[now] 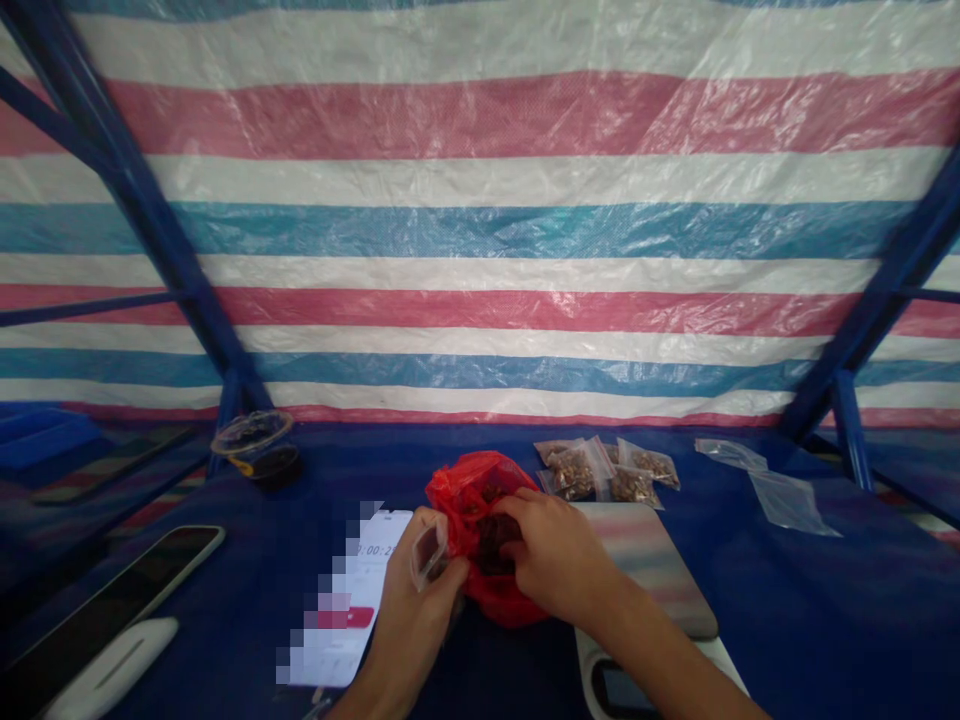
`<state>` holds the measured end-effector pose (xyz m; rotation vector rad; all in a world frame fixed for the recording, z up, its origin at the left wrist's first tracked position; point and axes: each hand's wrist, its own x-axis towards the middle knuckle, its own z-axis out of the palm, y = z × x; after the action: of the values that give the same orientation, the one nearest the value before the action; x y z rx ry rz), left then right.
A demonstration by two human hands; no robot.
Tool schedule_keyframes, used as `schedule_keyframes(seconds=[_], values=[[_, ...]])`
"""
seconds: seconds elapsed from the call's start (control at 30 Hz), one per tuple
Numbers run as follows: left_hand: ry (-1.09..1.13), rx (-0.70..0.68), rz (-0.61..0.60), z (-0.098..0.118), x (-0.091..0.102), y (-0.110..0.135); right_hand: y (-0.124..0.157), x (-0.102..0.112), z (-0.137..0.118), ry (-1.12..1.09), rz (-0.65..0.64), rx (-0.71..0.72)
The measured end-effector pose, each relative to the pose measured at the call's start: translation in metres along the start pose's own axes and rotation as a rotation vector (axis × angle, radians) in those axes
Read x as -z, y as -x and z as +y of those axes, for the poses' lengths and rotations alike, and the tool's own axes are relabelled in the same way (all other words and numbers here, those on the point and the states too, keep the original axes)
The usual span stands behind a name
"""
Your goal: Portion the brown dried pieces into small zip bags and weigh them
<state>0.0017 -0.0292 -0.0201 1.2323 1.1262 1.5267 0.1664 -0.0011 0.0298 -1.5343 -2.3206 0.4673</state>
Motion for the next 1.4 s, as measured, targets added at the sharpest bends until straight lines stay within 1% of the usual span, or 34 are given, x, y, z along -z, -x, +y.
schedule_keyframes(seconds=[0.1, 0.23, 0.33, 0.4, 0.47, 0.57, 0.73, 0.83, 0.97, 1.03, 1.1, 1.17, 1.23, 1.27, 1.33, 1.4], values=[[-0.128, -0.059, 0.017, 0.0, -0.001, -0.001, 0.0, 0.006, 0.005, -0.148, -0.002, -0.003], [-0.24, -0.031, -0.025, -0.002, -0.003, 0.0, 0.003, 0.026, 0.003, -0.349, -0.01, 0.074], [-0.303, 0.005, -0.033, -0.001, -0.004, 0.001, 0.009, 0.039, -0.007, -0.395, 0.013, 0.145], [-0.321, 0.033, -0.051, 0.0, -0.003, 0.001, 0.014, 0.043, -0.015, -0.363, 0.021, 0.169], [-0.305, 0.044, -0.069, 0.0, -0.002, 0.001, 0.017, 0.041, -0.023, -0.293, 0.025, 0.196], [-0.281, 0.028, -0.08, 0.0, -0.001, 0.001, 0.02, 0.033, -0.028, -0.14, 0.029, 0.271], [-0.258, 0.016, -0.1, 0.001, -0.002, 0.003, 0.021, 0.021, -0.028, 0.09, 0.08, 0.404], [-0.232, 0.006, -0.116, 0.004, -0.003, 0.004, 0.021, 0.021, -0.029, 0.127, 0.062, 0.453], [-0.225, 0.0, -0.138, 0.009, -0.002, 0.004, 0.02, 0.031, -0.031, 0.061, 0.094, 0.492], [-0.243, 0.004, -0.128, 0.011, -0.001, 0.004, 0.018, 0.035, -0.028, 0.015, 0.145, 0.443], [-0.307, 0.01, -0.085, 0.011, 0.0, 0.004, 0.013, 0.036, -0.023, 0.036, 0.16, 0.324], [-0.393, 0.007, -0.025, 0.011, 0.001, 0.004, 0.006, 0.033, -0.017, 0.146, 0.085, 0.207], [-0.463, -0.029, 0.036, 0.01, 0.001, 0.004, -0.002, 0.026, -0.012, 0.279, -0.021, 0.143], [-0.488, -0.054, 0.067, 0.009, 0.001, 0.004, -0.005, 0.023, -0.011, 0.334, -0.052, 0.126], [-0.502, -0.081, 0.115, 0.007, 0.0, 0.004, -0.012, 0.017, -0.011, 0.419, -0.057, 0.1], [-0.466, -0.06, 0.107, 0.003, -0.002, 0.002, -0.016, 0.014, -0.013, 0.478, -0.045, 0.063]])
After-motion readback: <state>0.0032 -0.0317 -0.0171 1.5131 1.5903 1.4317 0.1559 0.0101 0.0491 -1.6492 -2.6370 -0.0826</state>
